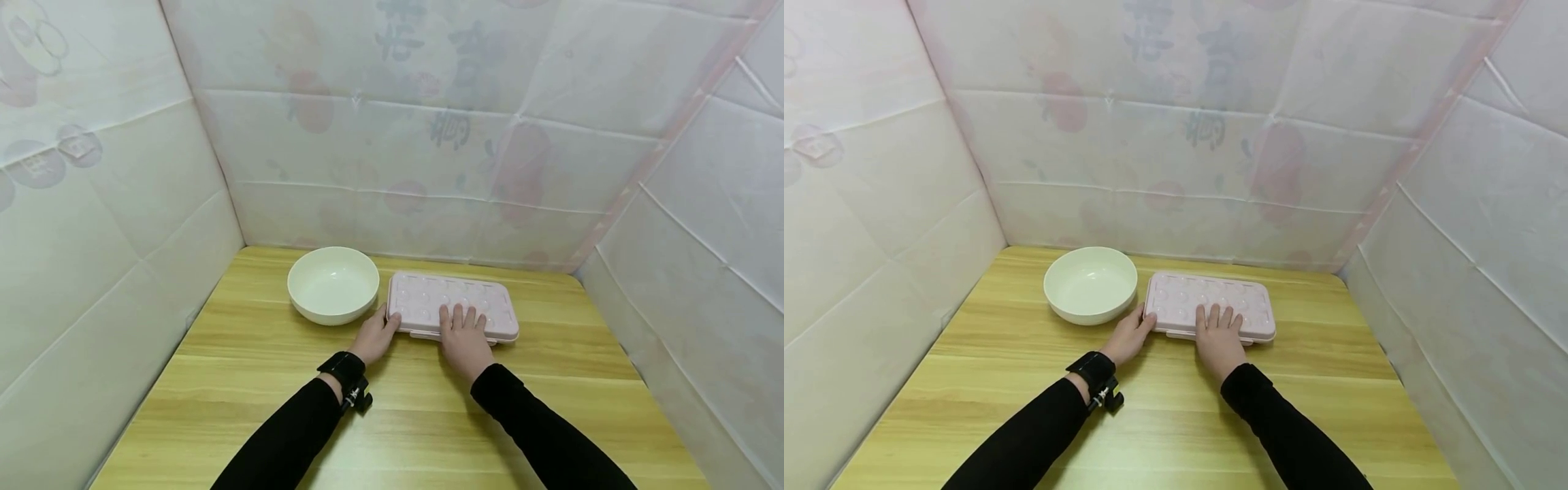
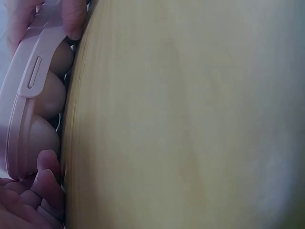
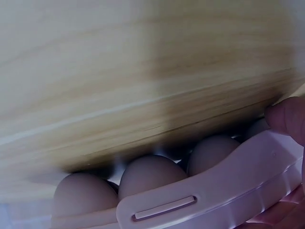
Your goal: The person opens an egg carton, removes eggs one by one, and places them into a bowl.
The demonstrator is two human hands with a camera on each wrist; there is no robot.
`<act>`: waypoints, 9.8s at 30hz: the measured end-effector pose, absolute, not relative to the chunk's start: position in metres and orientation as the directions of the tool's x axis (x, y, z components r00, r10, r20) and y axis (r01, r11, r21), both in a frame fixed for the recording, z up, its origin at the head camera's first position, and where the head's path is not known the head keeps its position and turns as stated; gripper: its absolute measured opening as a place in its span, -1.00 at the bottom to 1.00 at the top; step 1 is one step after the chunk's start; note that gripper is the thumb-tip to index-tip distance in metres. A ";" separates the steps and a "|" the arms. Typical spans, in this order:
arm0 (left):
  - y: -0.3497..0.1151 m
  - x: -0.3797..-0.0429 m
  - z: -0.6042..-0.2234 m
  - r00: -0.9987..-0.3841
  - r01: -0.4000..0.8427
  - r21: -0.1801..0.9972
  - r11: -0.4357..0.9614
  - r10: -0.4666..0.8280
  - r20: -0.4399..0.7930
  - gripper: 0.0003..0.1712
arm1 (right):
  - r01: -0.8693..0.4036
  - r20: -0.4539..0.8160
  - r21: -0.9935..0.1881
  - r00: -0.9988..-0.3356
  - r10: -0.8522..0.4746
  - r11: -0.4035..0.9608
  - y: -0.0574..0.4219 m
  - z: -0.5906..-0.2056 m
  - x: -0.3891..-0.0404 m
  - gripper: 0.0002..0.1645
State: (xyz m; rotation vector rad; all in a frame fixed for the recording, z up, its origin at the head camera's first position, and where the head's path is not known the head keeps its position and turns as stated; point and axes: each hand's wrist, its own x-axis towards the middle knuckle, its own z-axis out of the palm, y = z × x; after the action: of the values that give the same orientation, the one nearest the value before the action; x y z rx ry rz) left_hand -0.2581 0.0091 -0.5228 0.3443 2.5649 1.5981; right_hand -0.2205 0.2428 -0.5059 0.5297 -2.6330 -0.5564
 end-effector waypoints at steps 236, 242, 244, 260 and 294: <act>-0.010 -0.249 -0.523 -0.974 0.046 0.959 0.278 0.226 -0.019 -0.43 | 0.030 0.042 -0.797 -0.994 0.105 0.604 0.384 -0.405 -0.279 -0.02; -0.011 -0.249 -0.523 -0.975 0.045 0.961 0.272 0.222 -0.018 -0.39 | 0.027 0.055 -0.780 -0.992 0.112 0.625 0.386 -0.411 -0.269 0.01; -0.012 -0.248 -0.522 -0.974 0.039 0.963 0.268 0.224 -0.023 -0.37 | 0.026 0.062 -0.768 -0.991 0.115 0.640 0.387 -0.414 -0.265 0.00; -0.007 -0.242 -0.517 -0.954 0.294 0.780 0.553 0.225 0.199 -0.38 | -0.058 0.114 -0.552 -0.993 0.006 0.832 0.360 -0.443 -0.216 -0.20; 0.014 -0.256 -0.480 -0.943 0.331 0.507 0.796 0.306 0.134 -0.75 | -0.228 0.360 -0.354 -0.928 -0.092 0.907 0.304 -0.464 -0.179 -0.51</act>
State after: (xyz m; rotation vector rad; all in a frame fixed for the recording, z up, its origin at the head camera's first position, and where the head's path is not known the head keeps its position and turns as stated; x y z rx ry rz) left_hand -0.2559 0.0144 -0.4804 0.5354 3.0198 0.8660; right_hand -0.1792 0.3039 -0.4640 0.2362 -2.7319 0.5646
